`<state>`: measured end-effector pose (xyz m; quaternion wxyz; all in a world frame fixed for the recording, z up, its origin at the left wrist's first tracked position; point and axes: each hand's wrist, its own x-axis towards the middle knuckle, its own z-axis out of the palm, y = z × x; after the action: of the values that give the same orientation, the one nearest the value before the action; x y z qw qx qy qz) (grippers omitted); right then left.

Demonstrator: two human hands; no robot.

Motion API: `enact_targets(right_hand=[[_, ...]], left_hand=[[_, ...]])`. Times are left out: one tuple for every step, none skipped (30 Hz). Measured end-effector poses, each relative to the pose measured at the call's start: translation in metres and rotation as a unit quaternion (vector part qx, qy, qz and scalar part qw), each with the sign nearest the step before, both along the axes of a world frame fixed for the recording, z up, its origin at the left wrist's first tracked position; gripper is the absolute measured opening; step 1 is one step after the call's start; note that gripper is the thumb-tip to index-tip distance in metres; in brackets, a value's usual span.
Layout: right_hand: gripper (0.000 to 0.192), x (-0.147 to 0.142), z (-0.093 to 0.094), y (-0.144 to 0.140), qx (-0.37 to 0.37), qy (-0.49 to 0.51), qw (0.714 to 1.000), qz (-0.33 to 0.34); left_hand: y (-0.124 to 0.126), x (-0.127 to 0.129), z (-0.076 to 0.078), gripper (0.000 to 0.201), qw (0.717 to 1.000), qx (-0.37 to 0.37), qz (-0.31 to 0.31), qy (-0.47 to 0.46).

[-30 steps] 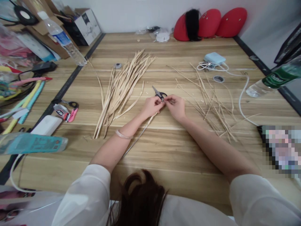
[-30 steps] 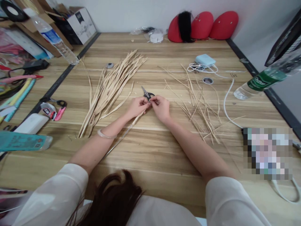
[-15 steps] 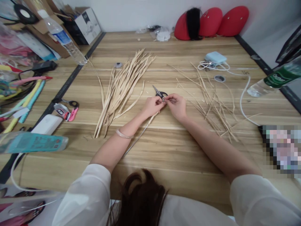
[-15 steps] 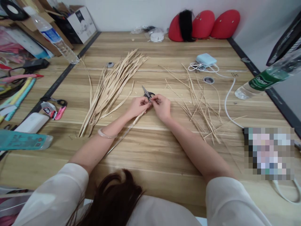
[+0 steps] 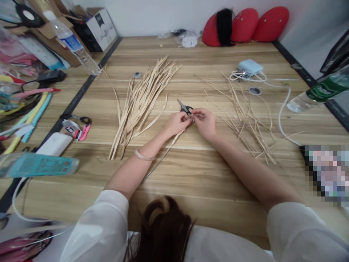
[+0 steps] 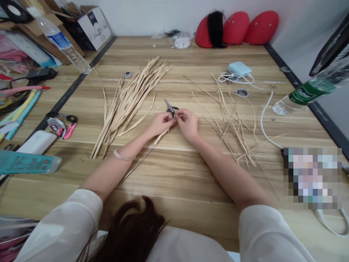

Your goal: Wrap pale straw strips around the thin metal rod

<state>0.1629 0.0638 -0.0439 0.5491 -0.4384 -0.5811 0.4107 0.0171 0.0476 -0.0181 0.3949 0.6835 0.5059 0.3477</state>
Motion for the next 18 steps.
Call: enact_targets(right_hand=[[0.011, 0.0, -0.0001, -0.0001, -0.001, -0.003, 1.0, 0.001], [0.01, -0.0001, 0.0001, -0.0002, -0.001, -0.006, 1.0, 0.001], [0.01, -0.0001, 0.0003, -0.0005, -0.001, -0.008, 1.0, -0.001], [0.01, -0.0001, 0.0005, -0.0007, -0.001, -0.01, 1.0, -0.004], [0.01, 0.0, 0.0007, -0.0008, 0.001, -0.011, 1.0, -0.007], [0.011, 0.0002, 0.0009, -0.0009, 0.004, -0.012, 1.0, -0.008], [0.013, 0.0004, 0.0009, -0.0009, 0.01, -0.013, 1.0, -0.009], [0.016, 0.0006, 0.001, -0.001, 0.017, -0.014, 1.0, -0.01], [0.02, 0.0008, 0.001, -0.001, 0.025, -0.013, 1.0, -0.01], [0.023, 0.0011, 0.0011, -0.0011, 0.031, -0.014, 0.999, -0.011], [0.024, 0.0013, 0.0012, -0.0013, 0.036, -0.015, 0.999, -0.012], [0.023, 0.0015, 0.0014, -0.0016, 0.04, -0.019, 0.999, -0.014], [0.02, 0.0016, 0.0017, -0.0019, 0.043, -0.026, 0.999, -0.015], [0.016, 0.0016, 0.0021, -0.0023, 0.045, -0.035, 0.998, -0.018], [0.012, 0.0016, 0.0026, -0.0026, 0.047, -0.044, 0.998, -0.022], [0.01, 0.0016, 0.0031, -0.0029, 0.047, -0.051, 0.997, -0.027], [0.01, 0.0017, 0.0036, -0.0031, 0.048, -0.057, 0.997, -0.032], [0.01, 0.0018, 0.0041, -0.0033, 0.049, -0.063, 0.996, -0.038]], left_hand=[[0.0, 0.0, 0.0003, 0.02, 1.0, 0.0, 0.001, 0.002], [0.0, 0.0, 0.0006, 0.021, 1.0, -0.001, 0.002, 0.005], [0.0, 0.0001, 0.001, 0.022, 1.0, -0.002, 0.004, 0.008], [-0.0001, 0.0002, 0.0013, 0.023, 1.0, -0.003, 0.007, 0.009], [-0.0001, 0.0003, 0.0017, 0.023, 1.0, -0.004, 0.01, 0.009], [-0.0002, 0.0005, 0.0021, 0.023, 1.0, -0.006, 0.013, 0.006], [-0.0002, 0.0007, 0.0025, 0.023, 1.0, -0.009, 0.017, 0.002], [-0.0002, 0.0009, 0.0029, 0.022, 1.0, -0.011, 0.022, -0.003], [-0.0001, 0.0011, 0.0031, 0.022, 1.0, -0.014, 0.027, -0.007], [0.0, 0.0013, 0.0033, 0.022, 0.999, -0.018, 0.032, -0.011], [0.0003, 0.0014, 0.0032, 0.021, 0.999, -0.02, 0.037, -0.013], [0.0006, 0.0013, 0.0029, 0.021, 0.999, -0.02, 0.041, -0.014], [0.001, 0.0011, 0.0023, 0.021, 0.999, -0.017, 0.045, -0.013], [0.0015, 0.0009, 0.0015, 0.02, 0.999, -0.012, 0.051, -0.009], [0.002, 0.0006, 0.0006, 0.019, 0.998, -0.005, 0.058, -0.004], [0.0025, 0.0003, -0.0005, 0.018, 0.998, 0.001, 0.067, 0.001], [0.0029, 0.0, -0.0015, 0.016, 0.997, 0.005, 0.077, 0.005], [0.0033, -0.0003, -0.0023, 0.015, 0.996, 0.008, 0.087, 0.006]])
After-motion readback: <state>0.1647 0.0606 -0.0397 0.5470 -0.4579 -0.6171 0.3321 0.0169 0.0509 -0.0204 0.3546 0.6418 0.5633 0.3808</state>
